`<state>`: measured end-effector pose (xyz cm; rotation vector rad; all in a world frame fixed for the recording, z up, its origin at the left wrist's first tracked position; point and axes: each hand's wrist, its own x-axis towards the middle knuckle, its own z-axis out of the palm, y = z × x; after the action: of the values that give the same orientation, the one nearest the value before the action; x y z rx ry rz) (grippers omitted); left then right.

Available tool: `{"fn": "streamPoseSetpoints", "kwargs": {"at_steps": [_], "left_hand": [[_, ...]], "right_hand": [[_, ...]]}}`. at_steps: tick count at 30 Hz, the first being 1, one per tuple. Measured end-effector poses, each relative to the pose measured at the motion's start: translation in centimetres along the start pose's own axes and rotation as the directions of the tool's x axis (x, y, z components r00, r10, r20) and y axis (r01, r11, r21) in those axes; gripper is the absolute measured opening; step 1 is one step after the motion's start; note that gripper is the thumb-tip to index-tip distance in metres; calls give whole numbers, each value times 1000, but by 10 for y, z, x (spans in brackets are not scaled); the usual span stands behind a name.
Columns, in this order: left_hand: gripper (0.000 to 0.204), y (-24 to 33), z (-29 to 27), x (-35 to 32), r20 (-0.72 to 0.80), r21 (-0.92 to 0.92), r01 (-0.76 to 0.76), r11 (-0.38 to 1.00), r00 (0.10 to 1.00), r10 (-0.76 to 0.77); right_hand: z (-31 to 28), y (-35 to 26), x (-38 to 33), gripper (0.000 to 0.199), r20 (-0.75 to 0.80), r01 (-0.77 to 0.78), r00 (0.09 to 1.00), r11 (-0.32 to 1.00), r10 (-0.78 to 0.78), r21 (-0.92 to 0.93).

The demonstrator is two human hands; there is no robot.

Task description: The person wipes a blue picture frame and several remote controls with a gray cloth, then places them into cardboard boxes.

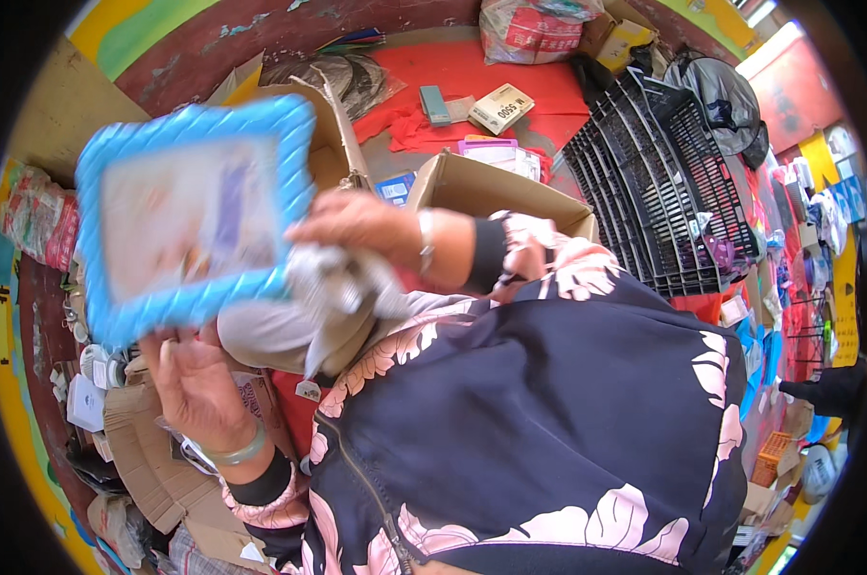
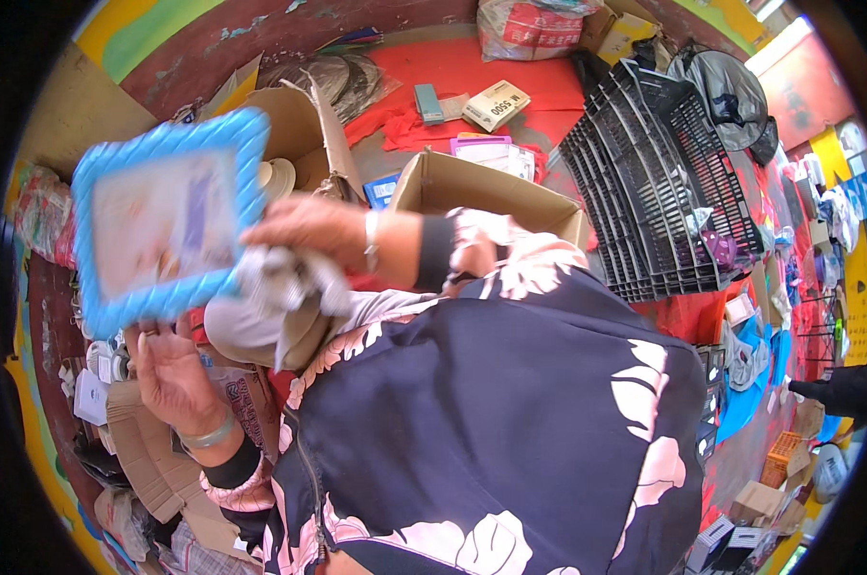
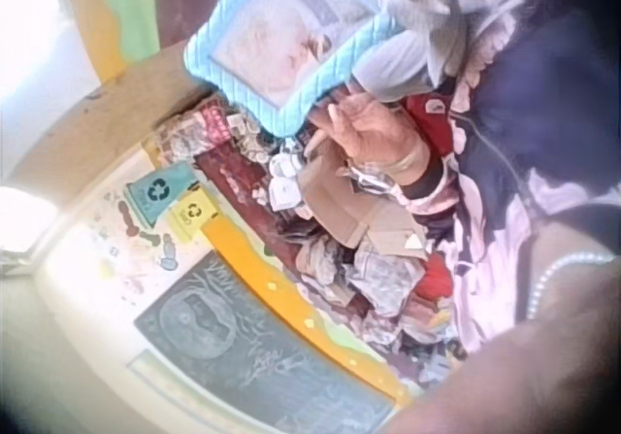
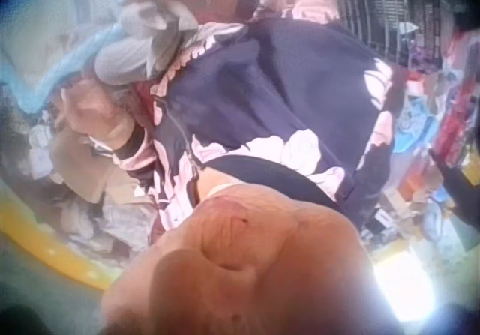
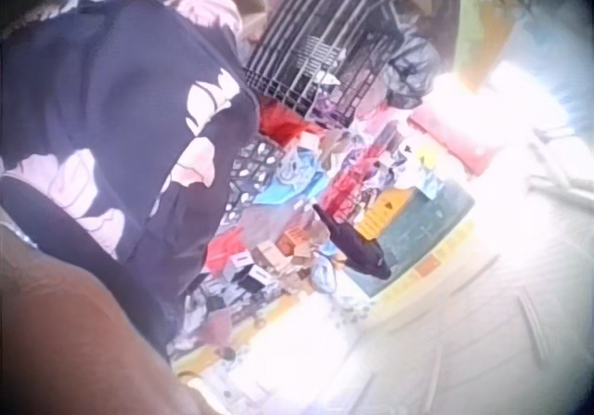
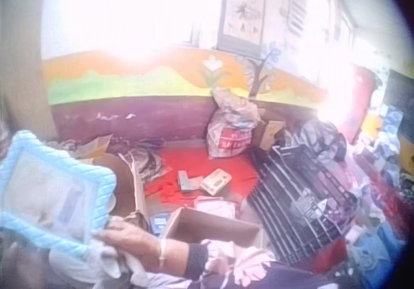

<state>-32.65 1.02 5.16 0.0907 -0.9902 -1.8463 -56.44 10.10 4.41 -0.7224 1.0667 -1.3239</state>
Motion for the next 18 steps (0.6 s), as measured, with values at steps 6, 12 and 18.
{"fn": "streamPoseSetpoints", "kwargs": {"at_steps": [6,12,18], "left_hand": [[45,5,-37,-9,-209,280,160,947,973,-102],[42,42,-154,-69,-426,370,312,875,894,-138],[42,54,-187,-146,-498,347,264,900,865,-62]], "right_hand": [[-170,-61,-69,21,-443,252,780,869,-443,-425],[-272,-73,-202,24,-535,-127,840,929,-86,-348],[-292,-1,-193,30,-573,-642,766,308,292,-702]]}}
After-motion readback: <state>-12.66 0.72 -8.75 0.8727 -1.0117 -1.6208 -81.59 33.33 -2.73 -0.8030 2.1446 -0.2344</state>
